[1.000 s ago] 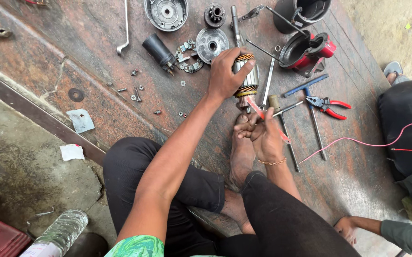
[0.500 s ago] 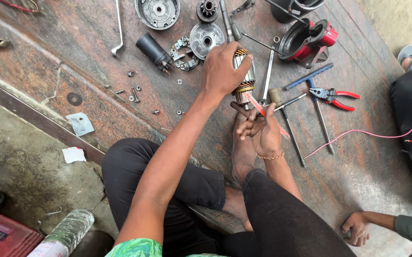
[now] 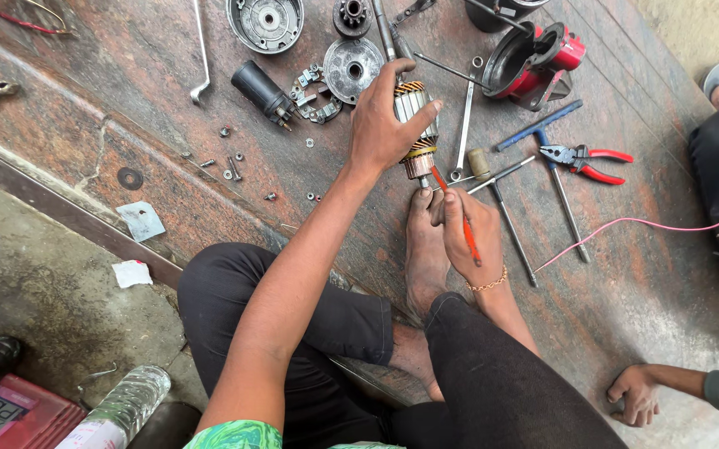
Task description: The person sits on the floor of a repair workshop disassembling and servicing an electric starter motor. They use pliers to remove components, tap the armature with a hammer, and work on the commutator end with a small tool while holding the armature steady.
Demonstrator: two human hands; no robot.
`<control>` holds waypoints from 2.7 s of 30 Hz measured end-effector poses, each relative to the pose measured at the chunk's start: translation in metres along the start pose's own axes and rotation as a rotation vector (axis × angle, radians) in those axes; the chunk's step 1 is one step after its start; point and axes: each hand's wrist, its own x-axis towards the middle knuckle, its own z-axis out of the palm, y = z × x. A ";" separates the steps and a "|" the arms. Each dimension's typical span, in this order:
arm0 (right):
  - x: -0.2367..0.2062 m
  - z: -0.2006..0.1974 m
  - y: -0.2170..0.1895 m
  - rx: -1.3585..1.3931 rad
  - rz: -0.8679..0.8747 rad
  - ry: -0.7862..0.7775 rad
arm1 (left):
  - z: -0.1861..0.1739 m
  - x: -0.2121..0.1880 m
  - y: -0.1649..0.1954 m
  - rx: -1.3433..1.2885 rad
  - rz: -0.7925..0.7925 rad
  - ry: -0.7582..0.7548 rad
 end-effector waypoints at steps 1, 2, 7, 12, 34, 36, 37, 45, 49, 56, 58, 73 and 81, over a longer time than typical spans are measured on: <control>0.001 -0.001 -0.003 -0.055 -0.052 0.006 | 0.000 0.000 0.001 0.008 -0.007 -0.001; 0.002 -0.003 -0.005 -0.096 -0.041 0.003 | 0.000 0.000 0.001 0.017 -0.011 -0.001; 0.011 -0.005 -0.005 -0.161 -0.048 0.011 | 0.001 -0.001 0.002 0.032 0.030 0.038; 0.009 -0.004 0.000 -0.267 -0.038 -0.025 | 0.002 0.000 0.001 0.039 0.021 0.050; 0.006 0.008 0.020 -0.204 -0.032 0.015 | -0.001 0.003 0.010 0.024 0.022 0.060; 0.007 0.009 0.028 -0.209 -0.074 0.039 | 0.000 0.004 0.009 0.041 0.086 0.100; 0.005 0.010 0.031 -0.212 -0.075 0.043 | 0.000 0.005 0.008 0.040 0.067 0.102; -0.008 0.030 0.044 -0.306 0.054 -0.138 | 0.004 0.003 0.004 0.050 0.026 0.103; -0.010 0.022 0.034 -0.026 0.031 -0.151 | 0.002 -0.001 0.002 0.016 0.041 0.110; 0.000 -0.002 0.008 -0.016 -0.004 0.012 | 0.003 0.003 0.002 0.043 0.044 0.102; 0.005 0.000 0.003 -0.066 -0.045 -0.011 | 0.001 0.003 0.003 0.049 0.033 0.098; -0.003 0.009 -0.006 -0.190 -0.068 0.041 | -0.001 0.003 0.006 0.077 -0.023 0.060; 0.002 0.012 -0.010 -0.310 -0.108 0.055 | 0.001 0.001 0.006 0.084 -0.024 0.068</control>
